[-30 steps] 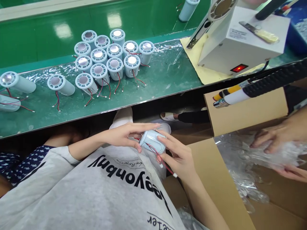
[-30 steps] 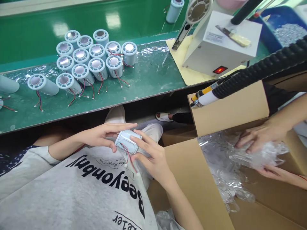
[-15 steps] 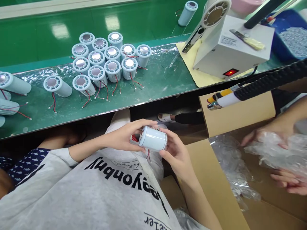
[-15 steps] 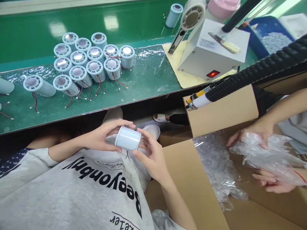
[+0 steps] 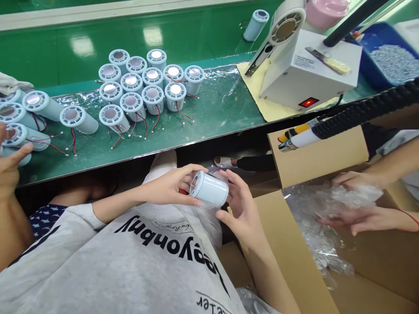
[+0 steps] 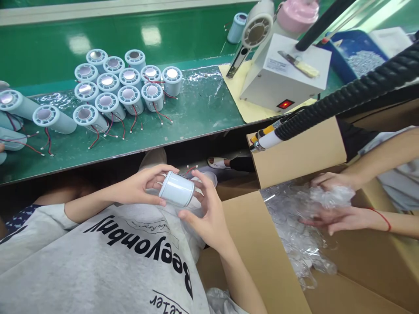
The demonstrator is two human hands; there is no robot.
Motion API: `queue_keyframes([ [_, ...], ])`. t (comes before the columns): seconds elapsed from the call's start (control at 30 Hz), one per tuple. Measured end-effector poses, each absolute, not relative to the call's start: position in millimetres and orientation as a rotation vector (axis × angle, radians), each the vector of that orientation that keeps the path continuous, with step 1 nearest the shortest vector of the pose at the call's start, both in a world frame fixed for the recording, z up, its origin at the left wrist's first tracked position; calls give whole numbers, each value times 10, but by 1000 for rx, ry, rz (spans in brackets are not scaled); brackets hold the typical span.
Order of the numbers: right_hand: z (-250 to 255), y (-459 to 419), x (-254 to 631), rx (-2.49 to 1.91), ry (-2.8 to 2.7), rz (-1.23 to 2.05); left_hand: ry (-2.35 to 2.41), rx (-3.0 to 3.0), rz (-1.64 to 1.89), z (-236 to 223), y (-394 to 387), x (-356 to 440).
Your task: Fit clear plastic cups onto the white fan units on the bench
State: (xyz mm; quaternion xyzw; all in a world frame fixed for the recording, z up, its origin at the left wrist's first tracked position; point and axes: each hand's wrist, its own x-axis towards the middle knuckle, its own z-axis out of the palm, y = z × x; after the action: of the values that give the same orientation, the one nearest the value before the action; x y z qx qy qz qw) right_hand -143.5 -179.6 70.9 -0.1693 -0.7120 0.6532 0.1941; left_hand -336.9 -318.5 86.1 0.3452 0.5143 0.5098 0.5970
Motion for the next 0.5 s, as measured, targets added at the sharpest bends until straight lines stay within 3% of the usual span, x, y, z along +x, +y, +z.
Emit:
queue_keyframes([
  [0.13, 746, -1770, -1432, -486, -1977, 1871, 1181, 877, 1243, 850, -3204, -3382],
  [0.5, 746, -1749, -1445, -238, -2159, 1444, 1211, 891, 1219, 1005, -3065, -3406],
])
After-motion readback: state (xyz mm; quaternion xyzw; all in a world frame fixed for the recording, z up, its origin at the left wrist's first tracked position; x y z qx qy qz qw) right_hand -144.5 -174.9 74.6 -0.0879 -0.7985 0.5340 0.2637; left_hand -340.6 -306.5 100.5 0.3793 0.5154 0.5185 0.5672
